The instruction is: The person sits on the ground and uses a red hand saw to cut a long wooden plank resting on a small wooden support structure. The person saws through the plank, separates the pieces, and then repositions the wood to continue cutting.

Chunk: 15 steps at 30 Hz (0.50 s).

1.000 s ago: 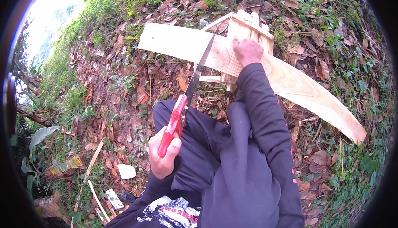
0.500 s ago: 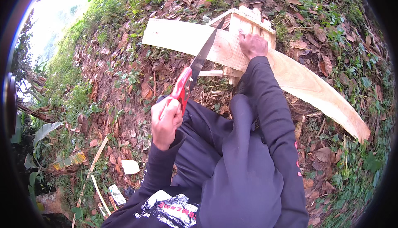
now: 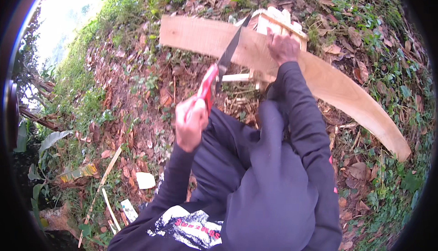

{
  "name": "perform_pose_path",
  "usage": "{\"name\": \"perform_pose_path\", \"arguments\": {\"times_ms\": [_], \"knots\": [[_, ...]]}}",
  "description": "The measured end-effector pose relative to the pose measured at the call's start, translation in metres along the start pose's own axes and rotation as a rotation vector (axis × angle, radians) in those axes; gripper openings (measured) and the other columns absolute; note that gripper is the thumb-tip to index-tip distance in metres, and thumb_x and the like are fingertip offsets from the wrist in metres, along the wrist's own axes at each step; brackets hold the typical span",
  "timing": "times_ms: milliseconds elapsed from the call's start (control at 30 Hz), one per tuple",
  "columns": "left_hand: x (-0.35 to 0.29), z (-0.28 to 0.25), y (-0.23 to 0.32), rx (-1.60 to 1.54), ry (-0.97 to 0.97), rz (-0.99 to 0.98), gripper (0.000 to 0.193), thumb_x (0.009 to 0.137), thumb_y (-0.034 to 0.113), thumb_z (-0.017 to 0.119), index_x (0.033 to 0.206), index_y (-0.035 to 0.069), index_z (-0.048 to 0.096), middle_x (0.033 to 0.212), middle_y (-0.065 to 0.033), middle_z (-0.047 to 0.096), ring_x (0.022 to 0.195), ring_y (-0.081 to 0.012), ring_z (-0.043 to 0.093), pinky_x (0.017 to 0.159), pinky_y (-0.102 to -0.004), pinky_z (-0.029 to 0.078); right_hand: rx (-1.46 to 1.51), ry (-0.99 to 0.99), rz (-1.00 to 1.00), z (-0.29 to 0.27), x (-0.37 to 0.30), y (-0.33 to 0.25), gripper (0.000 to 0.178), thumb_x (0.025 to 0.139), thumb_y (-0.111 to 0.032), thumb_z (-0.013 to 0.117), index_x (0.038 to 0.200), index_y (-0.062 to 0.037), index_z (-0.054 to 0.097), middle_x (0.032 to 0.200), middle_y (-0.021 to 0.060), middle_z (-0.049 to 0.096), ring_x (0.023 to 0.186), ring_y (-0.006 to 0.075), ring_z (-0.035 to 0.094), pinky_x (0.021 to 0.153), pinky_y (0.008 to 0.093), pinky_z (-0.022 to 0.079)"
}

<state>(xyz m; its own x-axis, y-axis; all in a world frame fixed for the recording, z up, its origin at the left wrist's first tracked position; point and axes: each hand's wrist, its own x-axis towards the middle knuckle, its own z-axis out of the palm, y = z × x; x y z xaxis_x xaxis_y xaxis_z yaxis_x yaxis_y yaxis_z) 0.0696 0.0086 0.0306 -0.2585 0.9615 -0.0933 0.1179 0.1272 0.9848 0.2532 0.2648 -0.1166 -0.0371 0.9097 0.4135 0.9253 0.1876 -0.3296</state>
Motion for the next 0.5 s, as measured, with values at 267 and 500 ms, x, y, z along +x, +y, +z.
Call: {"name": "perform_pose_path", "arguments": {"times_ms": [267, 500], "knots": [[-0.052, -0.018, -0.001, 0.045, 0.018, -0.028, 0.023, 0.091, 0.015, 0.052, 0.075, -0.001, 0.055, 0.051, 0.004, 0.044, 0.045, -0.0041, 0.039, 0.044, -0.0237, 0.029, 0.028, -0.088, -0.037, 0.016, 0.008, 0.009, 0.075, 0.1, -0.058, 0.026, 0.07, -0.0075, 0.072, 0.056, 0.0127, 0.062, 0.05, 0.0246, 0.061, 0.055, 0.0406, 0.048], [0.017, -0.006, -0.019, -0.182, 0.008, -0.004, 0.021, 0.094, 0.013, 0.051, 0.076, 0.002, 0.053, 0.057, 0.0069, 0.041, 0.05, -0.0011, 0.036, 0.045, -0.0219, 0.026, 0.01, -0.06, -0.038, 0.018, 0.012, 0.003, 0.074, 0.1, -0.059, 0.028, 0.065, -0.0098, 0.072, 0.049, 0.0106, 0.059, 0.046, 0.0218, 0.06, 0.053, 0.0397, 0.048]]}}
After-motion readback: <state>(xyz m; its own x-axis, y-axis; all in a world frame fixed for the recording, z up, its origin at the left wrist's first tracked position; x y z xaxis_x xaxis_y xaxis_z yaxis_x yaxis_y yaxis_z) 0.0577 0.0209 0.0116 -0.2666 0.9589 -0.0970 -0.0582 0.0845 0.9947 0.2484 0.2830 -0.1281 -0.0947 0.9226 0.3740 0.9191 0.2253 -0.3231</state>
